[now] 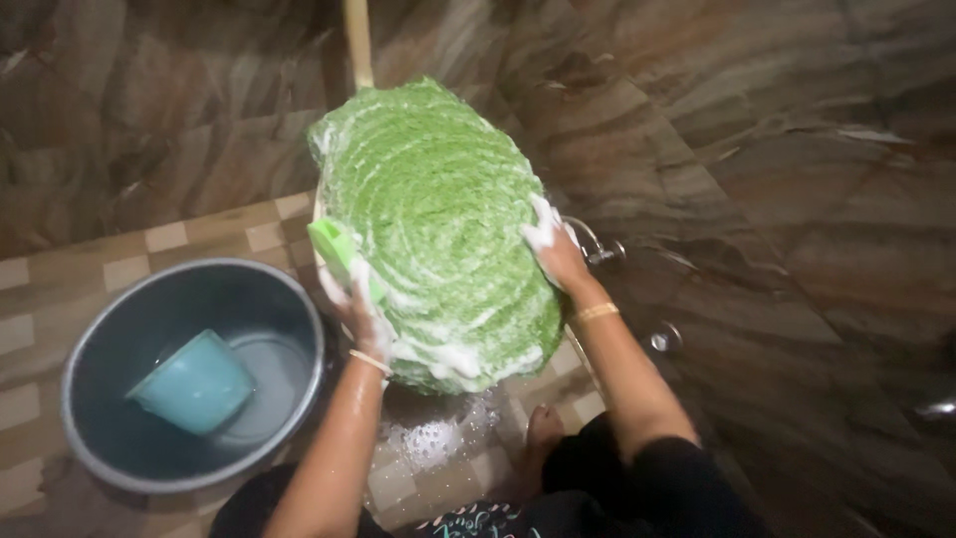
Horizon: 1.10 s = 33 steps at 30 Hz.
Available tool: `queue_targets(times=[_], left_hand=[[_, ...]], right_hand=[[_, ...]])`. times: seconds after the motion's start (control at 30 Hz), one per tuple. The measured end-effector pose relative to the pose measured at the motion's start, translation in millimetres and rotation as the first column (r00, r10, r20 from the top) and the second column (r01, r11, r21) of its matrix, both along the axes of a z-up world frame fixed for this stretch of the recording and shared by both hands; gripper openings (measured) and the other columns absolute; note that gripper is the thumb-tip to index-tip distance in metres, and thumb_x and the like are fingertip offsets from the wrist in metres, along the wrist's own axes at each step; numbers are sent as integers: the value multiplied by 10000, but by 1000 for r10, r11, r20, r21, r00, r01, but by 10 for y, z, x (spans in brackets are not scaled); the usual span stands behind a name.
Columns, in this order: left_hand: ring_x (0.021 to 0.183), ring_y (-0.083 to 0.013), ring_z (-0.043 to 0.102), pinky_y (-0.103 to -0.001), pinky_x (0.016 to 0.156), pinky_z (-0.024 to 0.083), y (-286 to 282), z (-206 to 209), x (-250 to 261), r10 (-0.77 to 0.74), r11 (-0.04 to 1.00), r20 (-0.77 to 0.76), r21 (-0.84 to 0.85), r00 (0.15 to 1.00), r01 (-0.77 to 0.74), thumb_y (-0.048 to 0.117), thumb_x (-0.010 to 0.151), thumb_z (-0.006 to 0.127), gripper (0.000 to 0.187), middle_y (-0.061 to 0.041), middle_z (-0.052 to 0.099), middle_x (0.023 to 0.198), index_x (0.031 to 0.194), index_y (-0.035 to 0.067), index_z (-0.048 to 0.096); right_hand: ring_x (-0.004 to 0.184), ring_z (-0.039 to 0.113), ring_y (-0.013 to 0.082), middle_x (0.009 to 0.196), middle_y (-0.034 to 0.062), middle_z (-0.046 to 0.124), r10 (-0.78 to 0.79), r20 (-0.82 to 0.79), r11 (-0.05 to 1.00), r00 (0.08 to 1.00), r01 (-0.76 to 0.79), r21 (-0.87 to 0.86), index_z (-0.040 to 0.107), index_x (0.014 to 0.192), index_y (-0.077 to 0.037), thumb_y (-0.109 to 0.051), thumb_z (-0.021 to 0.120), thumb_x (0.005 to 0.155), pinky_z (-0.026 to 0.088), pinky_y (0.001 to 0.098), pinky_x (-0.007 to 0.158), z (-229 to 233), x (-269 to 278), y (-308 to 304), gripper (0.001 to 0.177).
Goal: The person washes synthetic grass and patterned mats by applying soap, scrubbing with a green brush and by hand, and rinsing them with water from a bucket using a blue mug.
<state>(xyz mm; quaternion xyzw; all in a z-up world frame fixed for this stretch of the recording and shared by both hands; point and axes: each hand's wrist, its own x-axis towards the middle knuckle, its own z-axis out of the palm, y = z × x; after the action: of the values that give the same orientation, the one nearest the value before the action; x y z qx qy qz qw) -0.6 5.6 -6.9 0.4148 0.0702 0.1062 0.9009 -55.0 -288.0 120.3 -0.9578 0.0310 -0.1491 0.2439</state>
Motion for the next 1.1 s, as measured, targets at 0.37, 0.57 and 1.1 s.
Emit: queue_targets(times=[0.37,0.57,1.1], left_hand=[[1113,-214,532,-356,949,431,112,461,-30,-74,997,106,13,992,73,182,951,635,671,-116,585,1394,1560,35,395],[1296,-182,532,-339,1110,423,65,288,-67,-90,995,101,51,991,85,229,968,641,695,-79,534,1453,1568,48,340],[727,-92,496,-250,607,403,94,344,-63,-128,992,71,-15,989,129,266,1003,628,443,-43,574,1038,1386,56,558]], right_hand=[[1524,297,362,1558,33,446,429,101,861,898,-372,-347,555,1224,-302,-321,744,751,165,543,1260,-58,-963,1542,509],[1502,378,405,1535,224,486,-103,192,963,976,146,-227,584,1391,-86,-336,661,885,243,607,1228,-223,-702,736,570],[1500,375,315,1569,88,437,240,169,837,956,-116,-534,584,1444,-238,-574,691,877,196,670,1230,-258,-1204,1491,668]])
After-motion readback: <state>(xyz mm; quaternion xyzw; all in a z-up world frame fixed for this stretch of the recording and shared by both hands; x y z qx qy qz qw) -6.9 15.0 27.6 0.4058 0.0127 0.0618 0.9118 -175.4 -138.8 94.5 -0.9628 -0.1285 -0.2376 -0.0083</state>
